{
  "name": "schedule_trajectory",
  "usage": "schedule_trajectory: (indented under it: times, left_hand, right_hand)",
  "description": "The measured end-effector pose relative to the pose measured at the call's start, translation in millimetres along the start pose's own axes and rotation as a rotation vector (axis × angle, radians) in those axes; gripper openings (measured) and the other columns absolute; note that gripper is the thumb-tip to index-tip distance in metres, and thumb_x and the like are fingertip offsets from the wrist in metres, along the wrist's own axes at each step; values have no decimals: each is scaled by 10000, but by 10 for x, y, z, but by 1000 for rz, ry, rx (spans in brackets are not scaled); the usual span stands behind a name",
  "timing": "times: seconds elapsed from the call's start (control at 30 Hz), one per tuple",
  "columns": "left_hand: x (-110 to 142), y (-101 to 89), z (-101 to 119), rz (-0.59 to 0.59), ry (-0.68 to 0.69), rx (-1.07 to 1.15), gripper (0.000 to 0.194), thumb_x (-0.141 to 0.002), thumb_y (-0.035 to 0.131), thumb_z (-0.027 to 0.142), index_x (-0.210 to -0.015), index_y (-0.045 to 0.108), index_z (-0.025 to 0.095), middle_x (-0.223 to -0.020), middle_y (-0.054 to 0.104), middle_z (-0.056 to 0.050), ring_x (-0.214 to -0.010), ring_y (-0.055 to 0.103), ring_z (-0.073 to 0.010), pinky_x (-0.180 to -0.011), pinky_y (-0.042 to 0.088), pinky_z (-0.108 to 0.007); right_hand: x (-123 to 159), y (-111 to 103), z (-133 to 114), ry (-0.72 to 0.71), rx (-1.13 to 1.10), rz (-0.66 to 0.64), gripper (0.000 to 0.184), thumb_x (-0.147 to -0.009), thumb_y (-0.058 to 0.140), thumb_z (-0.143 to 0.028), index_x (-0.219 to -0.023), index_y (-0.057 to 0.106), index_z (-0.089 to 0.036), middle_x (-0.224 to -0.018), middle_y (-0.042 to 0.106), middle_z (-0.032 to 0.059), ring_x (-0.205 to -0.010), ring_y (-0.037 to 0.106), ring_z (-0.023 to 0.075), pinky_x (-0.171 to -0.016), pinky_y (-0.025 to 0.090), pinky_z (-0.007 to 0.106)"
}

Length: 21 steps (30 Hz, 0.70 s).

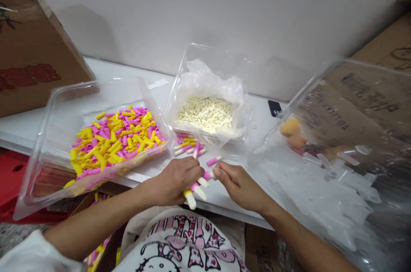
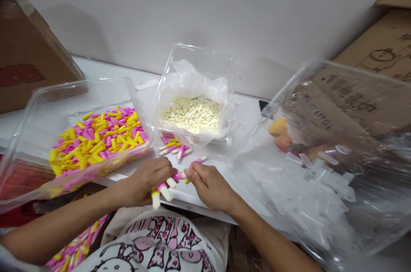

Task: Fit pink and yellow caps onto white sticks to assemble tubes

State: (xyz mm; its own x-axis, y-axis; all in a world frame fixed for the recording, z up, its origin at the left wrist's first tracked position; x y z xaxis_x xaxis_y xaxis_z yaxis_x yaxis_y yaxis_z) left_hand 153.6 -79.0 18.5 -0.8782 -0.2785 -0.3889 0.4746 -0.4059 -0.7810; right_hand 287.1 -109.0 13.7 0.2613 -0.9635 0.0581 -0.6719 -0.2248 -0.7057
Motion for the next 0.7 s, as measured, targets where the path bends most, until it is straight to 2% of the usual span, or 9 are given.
schedule_trajectory:
  times: [0.07,0.13,0.23,0.3,0.37,0.47,0.53,0.6,0.7]
  left_hand:
    - [9,74,7,-74,95,-191,67,-771,479,169,-836,470,154,-773,546,-70,-685,459,-190,-578,336,-294]
    - [25,132,-51,-108,103,-220,102,-762,487,157,-859,455,158,-786,547,-69,-686,465,-188,-580,341,-291]
    - [42,127,-133,-68,64,-104,176,-747,496,165,-909,429,165,-795,533,-58,-699,476,-179,-592,348,-277]
    - [43,96,-126,-52,84,-87,184,-765,502,195,-927,422,165,-801,529,-59,-708,475,-182,-593,340,-278]
    - [34,76,-94,-64,120,-131,180,-793,513,242,-926,423,162,-801,529,-63,-705,467,-186,-584,327,-282]
    - [24,110,-74,-110,159,-194,145,-824,497,262,-900,420,165,-781,527,-59,-687,458,-184,-575,320,-287]
    - [25,161,-101,-132,154,-205,133,-818,487,253,-896,422,168,-777,527,-59,-683,460,-187,-575,326,-291]
    - [22,189,-136,-129,125,-145,143,-793,486,232,-908,429,169,-789,534,-63,-691,473,-189,-585,343,-291]
    - [-14,140,-157,-91,34,77,142,-773,473,187,-913,457,170,-839,565,-69,-736,513,-180,-635,376,-280]
  right_hand:
    - [-14,98,101,170,-124,-144,435,-952,248,-470,-666,418,-190,-564,398,-37,-513,386,98,-507,330,228]
    - [-15,140,141,182,-121,-169,455,-951,219,-488,-683,431,-188,-568,413,-34,-514,397,100,-511,340,228]
    - [9,77,51,-61,123,11,382,-947,271,-449,-804,491,-172,-739,541,40,-676,498,146,-624,389,272]
    - [48,53,-24,-184,243,85,352,-939,293,-433,-835,497,-166,-793,558,71,-723,508,169,-651,391,296]
    - [44,50,0,-114,194,51,372,-942,282,-447,-771,472,-177,-716,531,38,-652,482,148,-604,377,279]
    - [17,135,114,119,-58,-160,454,-936,258,-520,-670,417,-187,-578,423,-32,-541,402,100,-528,342,234]
    - [18,175,140,165,-131,-232,480,-927,256,-546,-655,417,-185,-558,391,-44,-527,383,90,-515,336,224]
    - [20,135,129,104,-57,-152,432,-940,277,-503,-704,444,-181,-603,442,-33,-558,414,96,-541,354,231]
    - [73,30,15,-147,201,55,298,-963,300,-371,-840,485,-172,-740,538,18,-649,487,124,-607,385,260]
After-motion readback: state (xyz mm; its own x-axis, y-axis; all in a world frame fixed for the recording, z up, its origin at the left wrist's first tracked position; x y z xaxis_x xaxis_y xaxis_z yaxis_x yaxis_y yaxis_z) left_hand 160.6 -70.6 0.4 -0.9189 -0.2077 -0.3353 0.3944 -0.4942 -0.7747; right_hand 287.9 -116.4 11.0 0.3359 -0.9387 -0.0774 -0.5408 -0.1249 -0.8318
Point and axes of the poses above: each hand's wrist, its own x-axis away from the middle knuckle, its own y-axis out of the palm, z = x × y, the point moved 6 cm from there along -x, towards the middle knuckle
